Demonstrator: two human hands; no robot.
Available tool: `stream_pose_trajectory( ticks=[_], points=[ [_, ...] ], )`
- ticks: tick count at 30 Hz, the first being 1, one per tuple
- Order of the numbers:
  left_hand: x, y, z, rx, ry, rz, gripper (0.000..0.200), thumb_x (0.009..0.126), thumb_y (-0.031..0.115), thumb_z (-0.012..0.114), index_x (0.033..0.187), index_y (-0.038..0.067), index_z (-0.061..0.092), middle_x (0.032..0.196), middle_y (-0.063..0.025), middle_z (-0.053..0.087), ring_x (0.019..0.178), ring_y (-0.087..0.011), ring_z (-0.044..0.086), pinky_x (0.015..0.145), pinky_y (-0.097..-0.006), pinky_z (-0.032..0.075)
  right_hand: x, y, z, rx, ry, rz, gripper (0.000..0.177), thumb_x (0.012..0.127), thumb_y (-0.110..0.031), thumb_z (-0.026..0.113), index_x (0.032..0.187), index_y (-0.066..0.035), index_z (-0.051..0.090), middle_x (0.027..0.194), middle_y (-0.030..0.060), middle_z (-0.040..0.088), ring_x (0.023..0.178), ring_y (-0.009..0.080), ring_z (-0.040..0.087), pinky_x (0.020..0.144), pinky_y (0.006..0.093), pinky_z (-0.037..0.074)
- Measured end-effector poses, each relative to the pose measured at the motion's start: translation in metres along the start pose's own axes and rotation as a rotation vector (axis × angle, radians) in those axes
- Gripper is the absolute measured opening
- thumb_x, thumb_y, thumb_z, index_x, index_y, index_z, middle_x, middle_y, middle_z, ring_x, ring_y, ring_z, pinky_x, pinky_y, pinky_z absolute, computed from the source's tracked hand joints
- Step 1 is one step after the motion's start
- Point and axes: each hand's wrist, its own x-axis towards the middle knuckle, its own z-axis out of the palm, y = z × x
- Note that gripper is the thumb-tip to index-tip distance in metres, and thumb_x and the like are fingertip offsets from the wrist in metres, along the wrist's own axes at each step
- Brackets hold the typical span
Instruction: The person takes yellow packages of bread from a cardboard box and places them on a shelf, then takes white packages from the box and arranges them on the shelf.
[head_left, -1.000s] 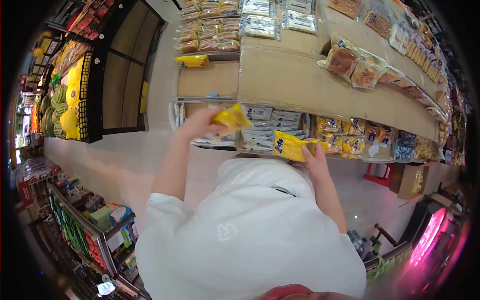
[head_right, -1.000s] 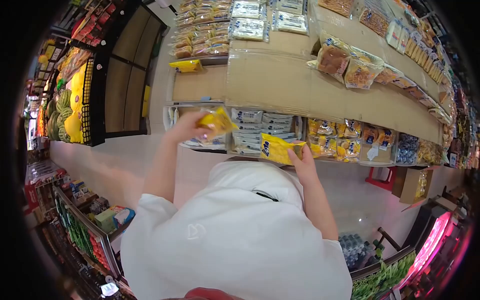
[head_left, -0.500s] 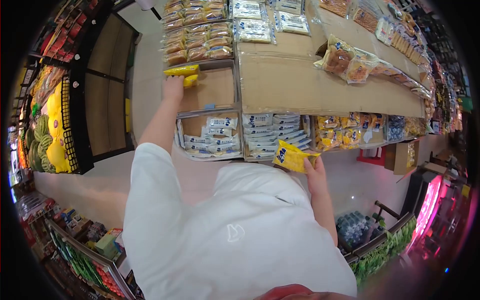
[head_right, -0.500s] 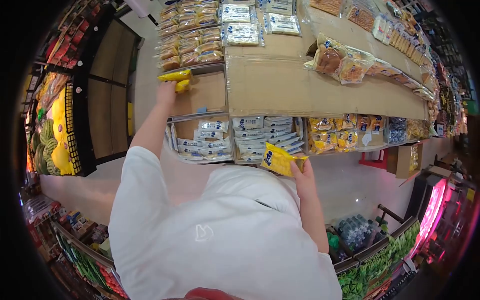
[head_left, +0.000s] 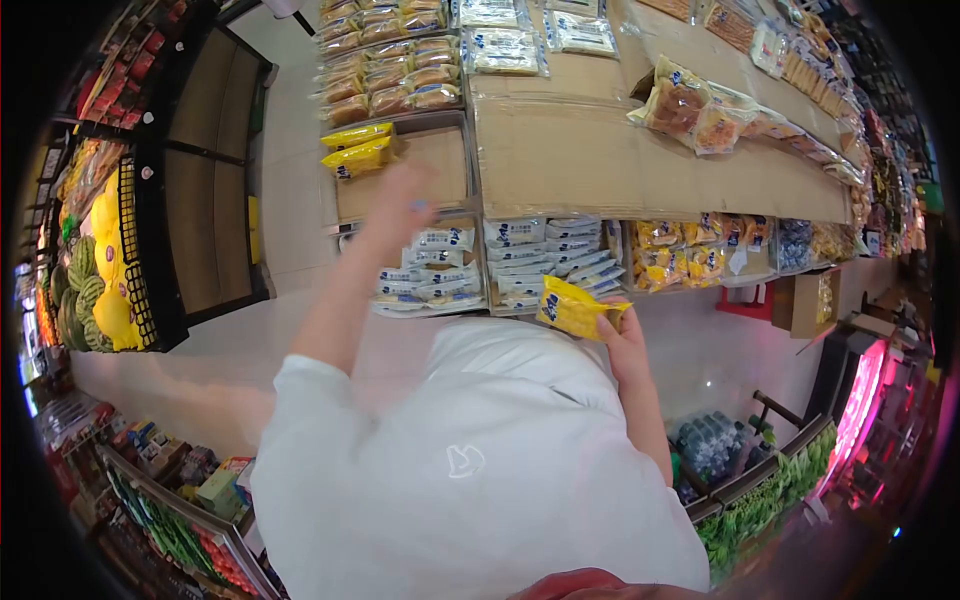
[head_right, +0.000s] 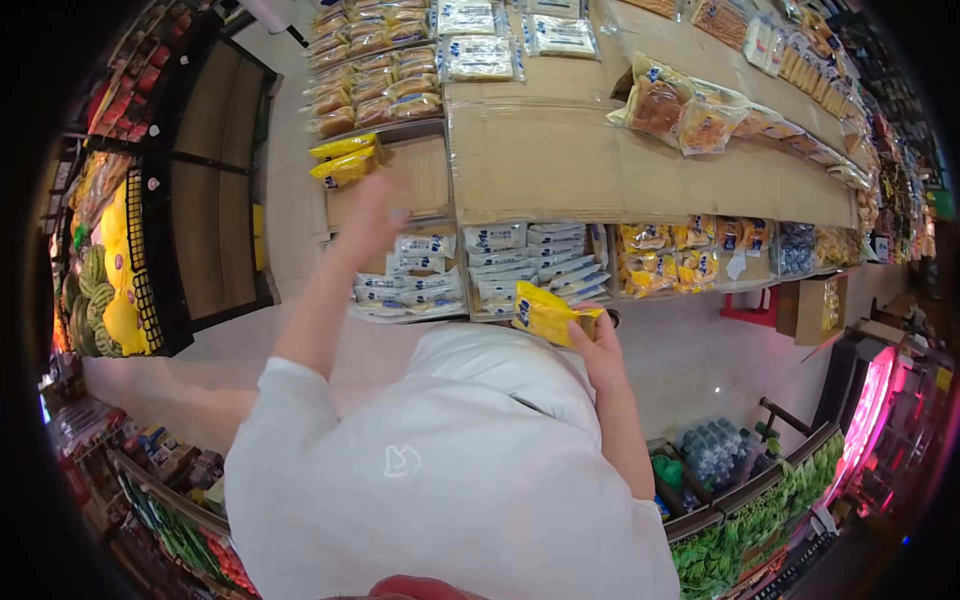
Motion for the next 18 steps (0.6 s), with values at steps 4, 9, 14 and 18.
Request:
stream_pose_trajectory(
  ticks=[4, 9, 14, 18],
  points=[
    [-0.009, 0.120, 0.013, -0.260, -0.244, 0.306, 0.050, 0.076, 0.026, 0.075, 0.119, 0.007, 0.055, 0.121, -0.0156, 0.057, 0.117, -0.0341, 0.050, 0.097, -0.0450, 0.042, 0.004, -0.023, 0.024, -0.144, -0.213, 0.000, 0.035, 0.089, -0.001, 0.062, 0.121, -0.007, 0.050, 0.117, 0.0041, 0.056, 0.108, 0.0124, 0.052, 0.095, 0.0278, 0.042],
    [-0.013, 0.148, 0.011, -0.165, -0.777, 0.149, 0.046, 0.076, 0.028, 0.074, 0.115, 0.010, 0.058, 0.105, -0.0128, 0.064, 0.100, -0.0320, 0.061, 0.084, -0.0409, 0.049, 0.016, -0.030, 0.042, -0.322, -0.426, -0.125, 0.039, 0.088, 0.001, 0.061, 0.124, -0.006, 0.050, 0.127, 0.0081, 0.054, 0.116, 0.0166, 0.051, 0.101, 0.0306, 0.039],
    [-0.020, 0.082, -0.018, 0.040, -0.509, -0.014, 0.035, 0.074, 0.024, 0.075, 0.106, 0.015, 0.063, 0.094, -0.0102, 0.066, 0.093, -0.0330, 0.062, 0.079, -0.0418, 0.049, 0.016, -0.031, 0.059, -0.063, -0.340, -0.130, 0.034, 0.092, 0.001, 0.054, 0.124, -0.004, 0.050, 0.126, 0.0105, 0.056, 0.119, 0.0197, 0.053, 0.102, 0.0338, 0.040],
    [-0.020, -0.026, -0.042, 0.373, -0.278, -0.261, 0.032, 0.073, 0.018, 0.074, 0.102, 0.012, 0.063, 0.096, -0.0091, 0.065, 0.098, -0.0327, 0.058, 0.083, -0.0443, 0.046, 0.022, -0.003, 0.029, -0.057, -0.375, -0.010, 0.026, 0.096, -0.005, 0.049, 0.122, -0.003, 0.052, 0.119, 0.0109, 0.061, 0.113, 0.0195, 0.056, 0.097, 0.0333, 0.044]
  ],
)
